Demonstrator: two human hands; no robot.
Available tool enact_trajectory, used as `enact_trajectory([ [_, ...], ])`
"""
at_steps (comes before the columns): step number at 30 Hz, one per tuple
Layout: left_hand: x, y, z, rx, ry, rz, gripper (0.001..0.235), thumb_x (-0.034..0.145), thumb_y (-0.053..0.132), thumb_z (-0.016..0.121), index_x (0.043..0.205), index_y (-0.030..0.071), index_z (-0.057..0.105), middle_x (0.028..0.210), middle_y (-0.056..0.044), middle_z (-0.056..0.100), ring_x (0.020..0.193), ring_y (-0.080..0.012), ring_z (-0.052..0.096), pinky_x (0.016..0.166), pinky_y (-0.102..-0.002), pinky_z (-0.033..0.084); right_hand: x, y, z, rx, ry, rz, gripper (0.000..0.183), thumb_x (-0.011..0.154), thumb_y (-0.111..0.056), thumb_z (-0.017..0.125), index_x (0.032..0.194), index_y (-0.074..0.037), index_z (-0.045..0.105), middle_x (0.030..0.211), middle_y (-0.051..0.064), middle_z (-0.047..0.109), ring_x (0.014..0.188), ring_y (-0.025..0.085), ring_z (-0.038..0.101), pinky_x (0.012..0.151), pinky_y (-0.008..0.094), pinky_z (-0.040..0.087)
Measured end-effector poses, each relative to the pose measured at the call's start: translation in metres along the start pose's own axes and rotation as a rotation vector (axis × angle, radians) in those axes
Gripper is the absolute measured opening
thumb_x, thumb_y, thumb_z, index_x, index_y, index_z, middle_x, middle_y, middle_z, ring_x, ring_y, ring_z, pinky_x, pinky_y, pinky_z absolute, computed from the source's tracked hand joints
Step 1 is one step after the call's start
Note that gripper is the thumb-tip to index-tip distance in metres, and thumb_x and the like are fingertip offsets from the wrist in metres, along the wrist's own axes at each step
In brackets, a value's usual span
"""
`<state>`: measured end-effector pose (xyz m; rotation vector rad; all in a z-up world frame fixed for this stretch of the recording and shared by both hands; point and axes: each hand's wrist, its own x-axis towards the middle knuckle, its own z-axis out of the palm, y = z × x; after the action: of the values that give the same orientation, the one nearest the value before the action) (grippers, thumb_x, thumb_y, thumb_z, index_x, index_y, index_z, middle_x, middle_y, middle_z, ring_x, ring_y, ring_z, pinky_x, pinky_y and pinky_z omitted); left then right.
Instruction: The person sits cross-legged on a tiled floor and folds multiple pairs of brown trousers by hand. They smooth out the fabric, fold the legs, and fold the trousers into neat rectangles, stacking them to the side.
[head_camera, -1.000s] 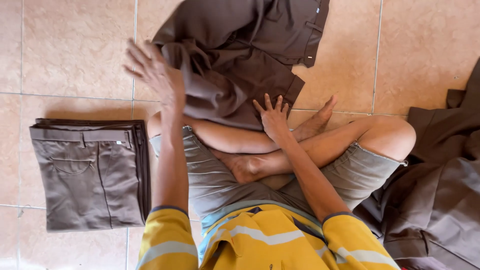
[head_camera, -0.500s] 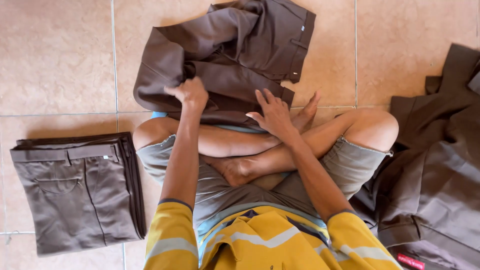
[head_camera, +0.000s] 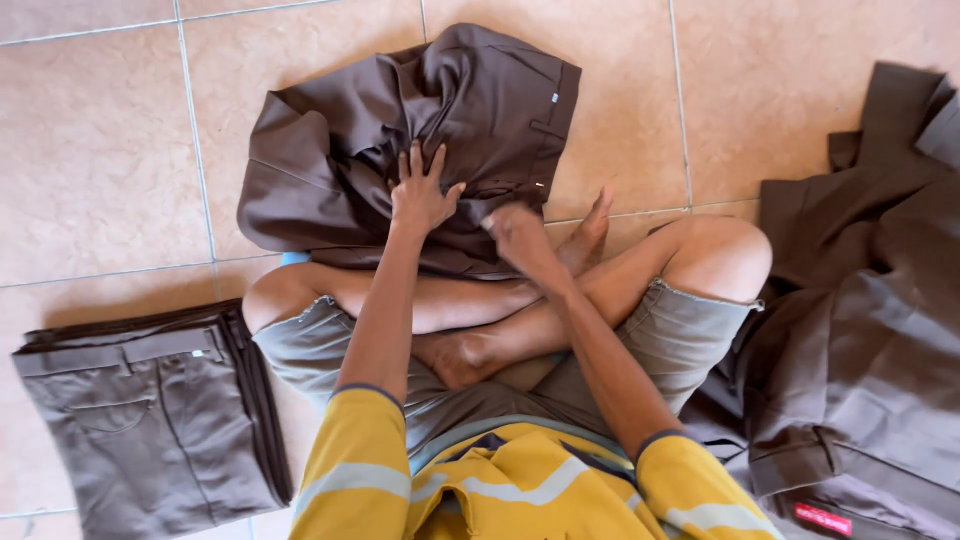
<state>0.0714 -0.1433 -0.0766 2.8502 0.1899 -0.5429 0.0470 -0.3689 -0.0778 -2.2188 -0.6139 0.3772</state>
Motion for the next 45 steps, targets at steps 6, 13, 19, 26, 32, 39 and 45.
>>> enact_trajectory([
  [6,-0.073,-0.008,0.005,0.018,0.041,-0.099,0.079,0.104,0.065,0.042,0.167,0.022,0.022,0.17,-0.023,0.013,0.154,-0.0477,0.02,0.098,-0.069,0.051,0.062,0.078,-0.013,-0.207,0.465,0.433,0.069,0.096,-0.027,0.072,0.148,0.003,0.037,0.131,0.029,0.054,0.113,0.051,0.064,0.089,0.061,0.058],
  [13,-0.079,-0.005,0.015,0.0,0.061,-0.13,0.077,0.104,0.062,0.042,0.167,0.023,0.022,0.17,-0.022,0.012,0.154,-0.0467,0.019,0.1,-0.063,0.052,0.064,0.068,-0.026,0.398,0.523,0.505,0.023,0.075,-0.033,0.088,0.093,-0.024,0.078,0.073,-0.006,0.068,0.071,0.011,0.068,0.064,0.027,0.053],
  [19,-0.067,-0.016,0.03,-0.251,0.222,-0.056,0.063,0.103,0.05,0.056,0.157,0.017,0.045,0.167,-0.023,0.021,0.149,-0.0463,0.032,0.098,-0.062,0.053,0.025,-0.032,-0.081,0.761,0.525,0.191,0.01,0.09,-0.011,0.081,0.099,-0.014,0.075,0.082,-0.004,0.057,0.074,0.004,0.059,0.07,0.02,0.053],
  [26,-0.094,0.027,-0.042,-0.82,0.752,0.216,0.053,0.093,0.029,0.084,0.141,0.02,0.063,0.158,-0.005,0.049,0.151,-0.0322,0.039,0.121,-0.069,0.02,0.042,0.044,-0.054,0.562,0.418,0.327,0.014,0.096,-0.038,0.077,0.109,-0.037,0.071,0.095,-0.018,0.068,0.098,-0.005,0.069,0.112,0.064,-0.02],
  [32,-0.096,0.05,-0.121,-0.644,0.381,0.53,0.085,0.094,0.056,0.079,0.162,0.03,0.035,0.171,0.003,0.033,0.163,-0.0182,0.008,0.127,-0.056,-0.011,0.006,-0.065,-0.12,0.609,0.322,-0.171,0.015,0.099,-0.016,0.077,0.104,-0.006,0.067,0.087,-0.005,0.053,0.082,0.004,0.044,0.072,0.022,0.037],
  [39,-0.105,0.078,-0.123,-0.935,0.241,0.542,0.055,0.094,0.036,0.083,0.144,0.035,0.06,0.144,0.005,0.065,0.146,-0.0245,0.046,0.128,-0.057,0.012,-0.005,-0.079,-0.13,0.686,0.28,-0.316,0.02,0.1,0.003,0.071,0.12,0.006,0.071,0.109,0.017,0.072,0.111,0.018,0.063,0.098,0.043,0.054],
  [45,-0.066,0.016,-0.041,-1.275,0.575,0.327,0.024,0.105,0.022,0.066,0.127,0.013,0.074,0.118,-0.017,0.076,0.121,-0.0302,0.066,0.111,-0.053,0.046,-0.005,-0.113,-0.134,0.63,0.033,-0.225,0.037,0.113,-0.02,0.054,0.146,-0.002,0.057,0.136,0.019,0.063,0.12,0.023,0.055,0.101,0.046,0.054],
])
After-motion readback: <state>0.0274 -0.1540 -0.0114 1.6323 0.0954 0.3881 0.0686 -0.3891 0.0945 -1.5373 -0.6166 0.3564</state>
